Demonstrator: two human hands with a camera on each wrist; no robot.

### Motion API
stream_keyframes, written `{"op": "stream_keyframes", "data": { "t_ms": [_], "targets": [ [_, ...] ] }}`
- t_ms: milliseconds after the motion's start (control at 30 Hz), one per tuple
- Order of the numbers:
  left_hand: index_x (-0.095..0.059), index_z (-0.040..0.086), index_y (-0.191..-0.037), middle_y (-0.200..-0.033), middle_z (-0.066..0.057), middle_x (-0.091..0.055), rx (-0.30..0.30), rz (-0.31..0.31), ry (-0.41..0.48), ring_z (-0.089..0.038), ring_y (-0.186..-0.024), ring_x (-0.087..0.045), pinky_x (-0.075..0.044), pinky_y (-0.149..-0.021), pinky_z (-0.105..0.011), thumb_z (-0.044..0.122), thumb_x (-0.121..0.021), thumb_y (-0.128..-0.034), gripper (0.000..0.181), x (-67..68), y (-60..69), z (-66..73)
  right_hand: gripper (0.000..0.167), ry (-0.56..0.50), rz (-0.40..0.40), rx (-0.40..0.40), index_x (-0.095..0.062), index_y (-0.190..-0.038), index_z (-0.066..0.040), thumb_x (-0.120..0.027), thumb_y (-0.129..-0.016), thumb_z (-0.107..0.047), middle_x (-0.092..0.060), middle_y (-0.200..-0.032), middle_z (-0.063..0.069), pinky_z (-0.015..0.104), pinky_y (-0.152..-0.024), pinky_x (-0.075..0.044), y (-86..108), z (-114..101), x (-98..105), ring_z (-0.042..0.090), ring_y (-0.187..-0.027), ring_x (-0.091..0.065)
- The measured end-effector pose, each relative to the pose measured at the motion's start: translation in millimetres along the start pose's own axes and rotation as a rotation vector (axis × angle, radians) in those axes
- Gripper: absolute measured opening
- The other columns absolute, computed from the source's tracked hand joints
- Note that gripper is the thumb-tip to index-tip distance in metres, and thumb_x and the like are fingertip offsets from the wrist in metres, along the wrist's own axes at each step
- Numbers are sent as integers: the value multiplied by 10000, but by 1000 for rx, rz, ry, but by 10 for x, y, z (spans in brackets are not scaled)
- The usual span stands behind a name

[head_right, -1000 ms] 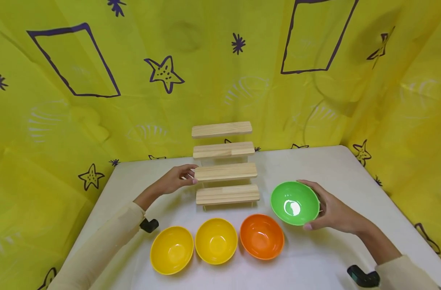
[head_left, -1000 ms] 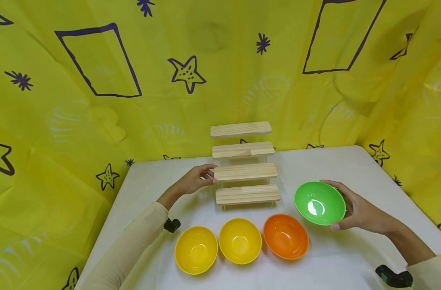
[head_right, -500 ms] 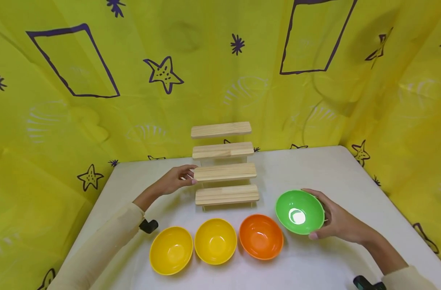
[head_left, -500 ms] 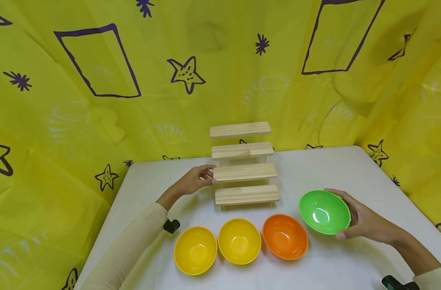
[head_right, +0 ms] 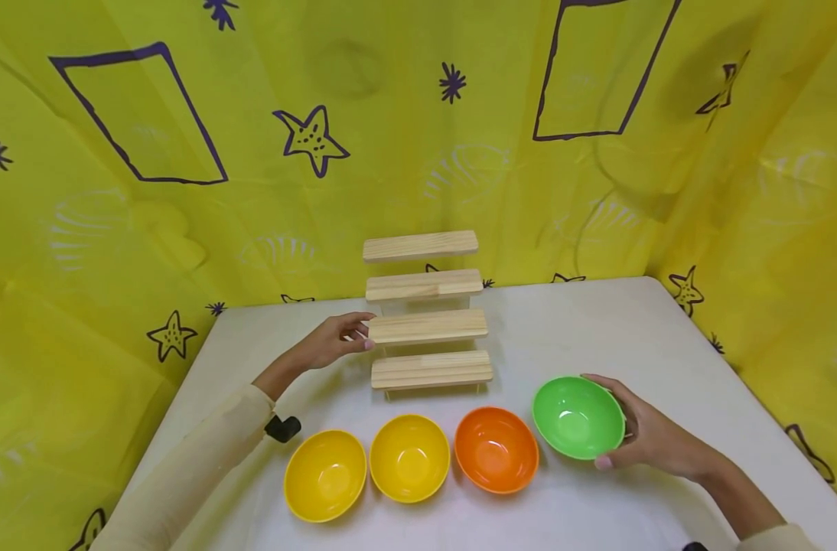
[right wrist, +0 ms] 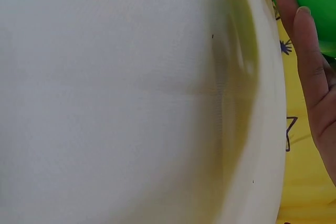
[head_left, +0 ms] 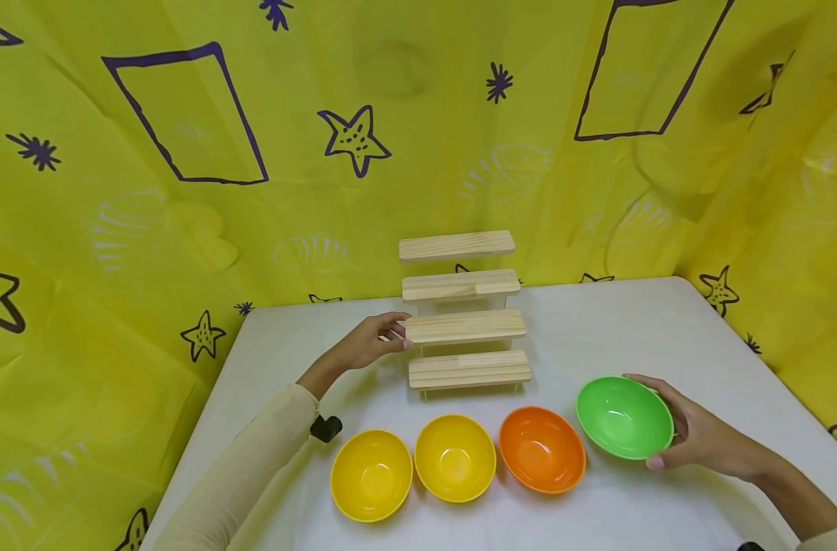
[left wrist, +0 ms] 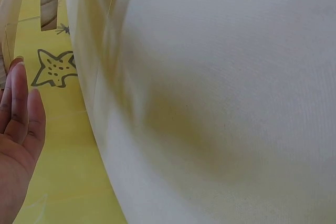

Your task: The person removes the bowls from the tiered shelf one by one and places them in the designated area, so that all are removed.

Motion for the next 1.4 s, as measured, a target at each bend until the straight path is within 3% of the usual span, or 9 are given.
{"op": "stream_keyframes", "data": {
  "t_ms": [267,600,867,1000,1400],
  "targets": [
    [-464,16,-1476,-1191,-183,-664,-13,-2,-4,-267,-1048,-643,-531,-885,-366,196,-700,-959,596,0,-17,-47,973,-25,-9,15,-170,-1580,-78,-711,-788,81,-454,-1379,-157,305,-823,-580,22,99,-44,128,-1104,-620],
    [-459,13,-1479,-1200,-186,-657,1,-3,2,-271,-1061,-638,-531,-887,-365,197,-692,-966,592,-3,-9,-31,963,45,44,-17,-200,-1578,-106,-727,-785,40,-445,-1356,-186,271,-815,-565,45,178,-81,75,-1091,-608],
    [-462,28,-1481,-1208,-181,-655,15,1,-4,-269,-1063,-635,-536,-890,-359,204,-700,-960,599,6,-18,-30,971,25,46,-21,-183,-1575,-93,-716,-778,56,-468,-1327,-178,273,-816,-566,70,211,-93,82,-1073,-621],
    [-459,20,-1481,-1206,-187,-651,13,-1,5,-273,-1068,-634,-538,-918,-376,195,-699,-961,599,3,-28,-40,996,79,56,-4,-202,-1573,-94,-753,-756,49,-468,-1327,-190,241,-825,-548,75,205,-77,52,-1088,-606],
    [-455,18,-1483,-1198,-183,-660,21,2,11,-266,-1058,-634,-531,-928,-378,189,-700,-960,602,-5,-21,-42,979,92,-4,-31,-201,-1558,-84,-766,-768,37,-511,-1282,-205,264,-806,-566,81,165,-42,126,-1022,-666]
  ]
}}
Point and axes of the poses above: each hand's wrist, its own y-axis away from the middle knuckle, its own x-axis out of the back of the hand, z = x × y, the point moved 3 cm from there along -y, towards the middle knuckle
